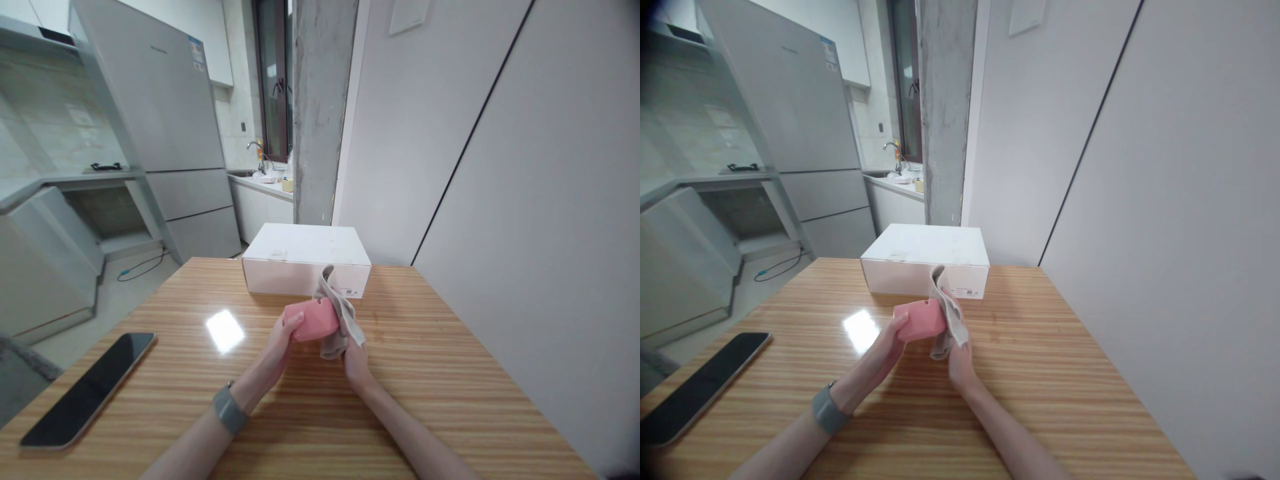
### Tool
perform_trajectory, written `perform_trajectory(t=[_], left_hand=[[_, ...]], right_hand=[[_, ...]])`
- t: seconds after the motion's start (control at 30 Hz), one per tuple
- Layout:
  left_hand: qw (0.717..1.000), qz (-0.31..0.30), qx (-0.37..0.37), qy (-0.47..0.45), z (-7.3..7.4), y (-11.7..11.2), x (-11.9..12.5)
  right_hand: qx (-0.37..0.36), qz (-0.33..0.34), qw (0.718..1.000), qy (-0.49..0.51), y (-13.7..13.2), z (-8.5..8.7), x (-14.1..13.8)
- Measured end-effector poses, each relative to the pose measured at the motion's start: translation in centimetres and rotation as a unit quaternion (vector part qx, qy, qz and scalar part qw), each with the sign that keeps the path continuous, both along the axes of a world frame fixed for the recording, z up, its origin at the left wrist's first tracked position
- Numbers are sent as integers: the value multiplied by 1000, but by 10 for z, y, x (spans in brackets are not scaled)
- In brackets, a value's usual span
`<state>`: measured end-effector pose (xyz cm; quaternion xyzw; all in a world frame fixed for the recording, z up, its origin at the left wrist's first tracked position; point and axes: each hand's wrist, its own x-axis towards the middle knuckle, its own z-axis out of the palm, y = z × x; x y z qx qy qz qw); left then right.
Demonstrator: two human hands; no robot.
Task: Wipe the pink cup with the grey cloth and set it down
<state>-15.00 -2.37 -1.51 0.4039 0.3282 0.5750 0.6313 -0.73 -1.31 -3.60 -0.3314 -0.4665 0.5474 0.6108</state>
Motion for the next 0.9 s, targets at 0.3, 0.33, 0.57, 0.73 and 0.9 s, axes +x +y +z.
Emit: perform_trajectory(t=[0.3, 0.33, 0.57, 0.73, 0.9], left_hand=[[976, 96, 134, 142, 6, -6, 5], [974, 95, 146, 147, 8, -7, 5], [963, 91, 165, 193, 10, -7, 3], [940, 141, 194, 242, 4, -6, 3], [919, 184, 223, 266, 4, -8, 5]], right_hand=[[-120, 18, 979, 162, 3, 18, -7], [-126, 27, 978, 165, 3, 19, -6], [-170, 91, 963, 189, 5, 18, -2], [-193, 111, 954, 201, 6, 19, -2], [-207, 153, 940, 224, 3, 19, -2]])
